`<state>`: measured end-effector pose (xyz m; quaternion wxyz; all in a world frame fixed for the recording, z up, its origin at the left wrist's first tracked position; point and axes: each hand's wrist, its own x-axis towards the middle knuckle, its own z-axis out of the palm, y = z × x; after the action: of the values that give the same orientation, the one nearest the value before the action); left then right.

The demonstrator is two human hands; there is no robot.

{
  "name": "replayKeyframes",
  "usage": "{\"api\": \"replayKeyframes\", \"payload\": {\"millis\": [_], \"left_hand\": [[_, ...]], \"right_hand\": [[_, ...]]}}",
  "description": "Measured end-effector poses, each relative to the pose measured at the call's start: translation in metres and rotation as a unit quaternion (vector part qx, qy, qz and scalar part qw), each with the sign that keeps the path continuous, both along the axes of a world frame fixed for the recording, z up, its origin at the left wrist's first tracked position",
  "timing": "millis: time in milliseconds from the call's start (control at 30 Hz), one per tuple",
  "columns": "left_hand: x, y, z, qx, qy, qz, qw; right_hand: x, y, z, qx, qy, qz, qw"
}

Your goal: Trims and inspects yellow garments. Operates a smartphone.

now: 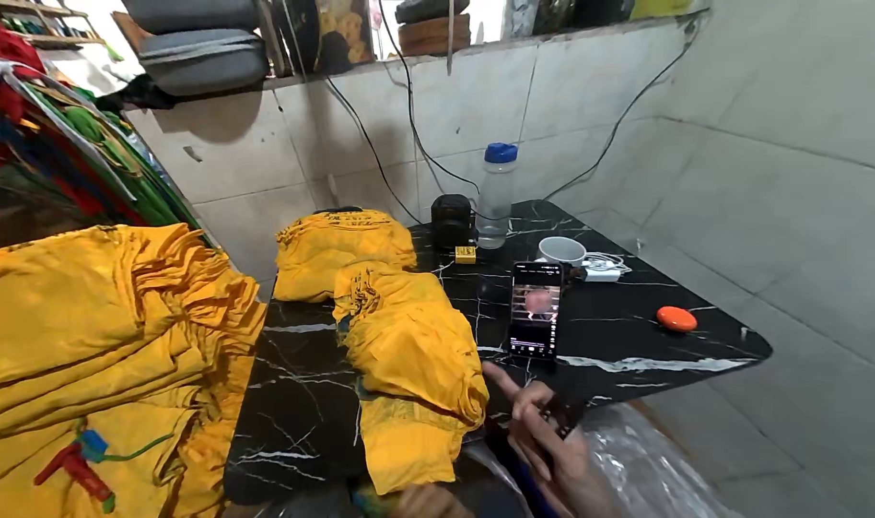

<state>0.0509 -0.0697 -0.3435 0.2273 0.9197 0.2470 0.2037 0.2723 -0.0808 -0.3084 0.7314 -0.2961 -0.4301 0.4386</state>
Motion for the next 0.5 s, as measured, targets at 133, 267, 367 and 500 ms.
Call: {"api": "replayKeyframes", "payload": {"millis": [133,267,367,500], "left_hand": [[-0.004,0.019,-0.014,0.126,0.046,0.153,0.979],[-0.008,0.026,-0.031,0.173,0.010,0.204,0.964],[-0.014,0.023,-0.028,0.143,-0.058,0.164,0.974],[-0.022,0.020,-0.024,0.072,-0.102,0.101,0.987]], "right_hand": [[-0.008,-0.011,0.001,-0.012,-0.216,-0.036,0.976],[-0.023,-0.020,-0.036,-0.143,-0.451,-0.083,0.877],[-0.033,-0.024,-0.043,-0.215,-0.463,-0.054,0.858],[-0.038,-0.023,-0.049,-0.207,-0.300,-0.013,0.931]]}}
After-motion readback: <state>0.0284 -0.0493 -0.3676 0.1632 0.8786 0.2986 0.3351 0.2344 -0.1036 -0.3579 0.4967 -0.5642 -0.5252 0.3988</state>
